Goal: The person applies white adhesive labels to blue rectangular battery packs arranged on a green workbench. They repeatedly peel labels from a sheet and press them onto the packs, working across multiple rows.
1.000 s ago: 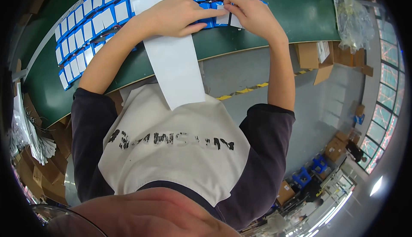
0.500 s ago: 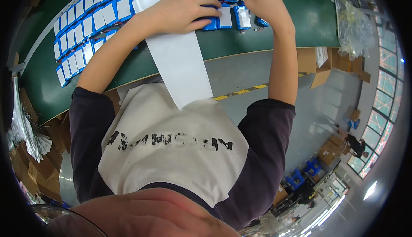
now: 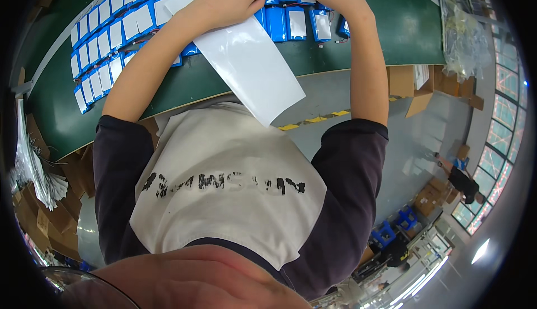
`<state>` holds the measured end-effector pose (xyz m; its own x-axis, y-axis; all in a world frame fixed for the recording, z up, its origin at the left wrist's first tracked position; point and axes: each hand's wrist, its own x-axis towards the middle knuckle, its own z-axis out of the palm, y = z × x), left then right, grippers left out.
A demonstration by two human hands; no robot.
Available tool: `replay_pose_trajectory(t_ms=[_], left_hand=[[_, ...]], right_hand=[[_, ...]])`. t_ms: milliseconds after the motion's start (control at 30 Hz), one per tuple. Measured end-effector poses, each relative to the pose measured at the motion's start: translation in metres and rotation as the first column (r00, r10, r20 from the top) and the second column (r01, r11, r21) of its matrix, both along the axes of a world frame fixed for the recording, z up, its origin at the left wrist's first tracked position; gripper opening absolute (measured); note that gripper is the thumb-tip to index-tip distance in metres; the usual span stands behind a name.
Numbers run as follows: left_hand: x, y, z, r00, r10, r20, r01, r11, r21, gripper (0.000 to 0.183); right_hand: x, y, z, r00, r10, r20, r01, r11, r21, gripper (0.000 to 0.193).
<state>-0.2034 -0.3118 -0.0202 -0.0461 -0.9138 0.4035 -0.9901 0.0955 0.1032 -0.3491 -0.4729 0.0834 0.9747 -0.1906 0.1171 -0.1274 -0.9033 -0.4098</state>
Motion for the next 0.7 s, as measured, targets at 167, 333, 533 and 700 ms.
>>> replay_pose_trajectory(t_ms=[167, 333, 533, 700], left_hand=[[-0.007, 0.0, 0.004, 0.999, 0.024, -0.03, -0.024, 1.0, -0.019, 0.033], [0.0, 0.0, 0.01, 1.0, 0.02, -0.021, -0.02, 1.0, 0.01, 0.032], [0.043, 0.027, 0.094, 0.94, -0.155, -0.303, 0.22, 0.957, 0.191, 0.021], [0.048, 0.044, 0.1, 0.869, -0.254, -0.425, 0.372, 0.902, 0.219, 0.021]], right_hand=[[-0.004, 0.011, 0.022, 0.978, -0.085, 0.19, 0.098, 0.993, -0.064, 0.039], [0.0, 0.019, 0.033, 0.986, -0.071, 0.152, 0.051, 0.99, 0.129, 0.042], [0.012, 0.03, 0.027, 1.0, 0.012, 0.017, -0.015, 0.98, 0.198, 0.042], [0.016, 0.033, 0.025, 0.993, 0.08, -0.087, -0.066, 0.985, 0.16, 0.037]])
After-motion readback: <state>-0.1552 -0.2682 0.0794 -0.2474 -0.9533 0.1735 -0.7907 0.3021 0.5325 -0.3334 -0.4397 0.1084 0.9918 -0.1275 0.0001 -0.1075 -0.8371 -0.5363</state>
